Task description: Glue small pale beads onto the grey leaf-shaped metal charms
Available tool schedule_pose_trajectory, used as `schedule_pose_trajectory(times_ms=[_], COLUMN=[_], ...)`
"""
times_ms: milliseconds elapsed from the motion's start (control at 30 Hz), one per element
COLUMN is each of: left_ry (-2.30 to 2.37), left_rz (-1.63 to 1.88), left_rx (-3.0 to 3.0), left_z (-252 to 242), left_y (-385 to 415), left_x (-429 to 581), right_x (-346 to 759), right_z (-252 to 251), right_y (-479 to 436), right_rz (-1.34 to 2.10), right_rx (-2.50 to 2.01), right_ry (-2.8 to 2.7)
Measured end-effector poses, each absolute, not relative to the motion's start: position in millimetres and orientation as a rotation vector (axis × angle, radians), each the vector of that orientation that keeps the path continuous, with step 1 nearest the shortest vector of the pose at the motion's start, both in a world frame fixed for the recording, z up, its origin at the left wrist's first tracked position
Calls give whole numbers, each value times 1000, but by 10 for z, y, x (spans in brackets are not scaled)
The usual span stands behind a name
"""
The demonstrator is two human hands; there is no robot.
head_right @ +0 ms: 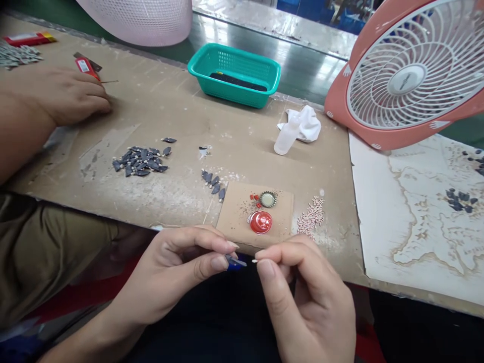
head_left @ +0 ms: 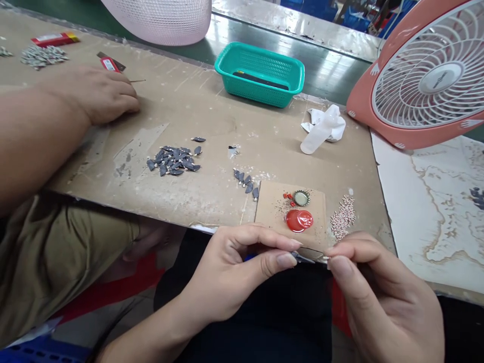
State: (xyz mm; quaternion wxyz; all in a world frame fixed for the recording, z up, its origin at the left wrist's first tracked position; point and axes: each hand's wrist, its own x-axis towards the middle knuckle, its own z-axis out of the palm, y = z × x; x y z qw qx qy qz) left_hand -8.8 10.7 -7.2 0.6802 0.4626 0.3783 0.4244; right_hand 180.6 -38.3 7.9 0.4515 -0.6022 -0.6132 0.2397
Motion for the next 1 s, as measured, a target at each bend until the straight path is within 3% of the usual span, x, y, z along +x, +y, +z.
schedule_pose_trajectory(times_ms=[1000], left_ry=[880], left_rz=[1059], left_rx=[1191], left_z=[-27], left_y=[23], left_x=[-15], right_x=[1608], right_z=[71], right_y=[-430], right_rz=[544], right_rx=[-1444], right_ry=[-1528])
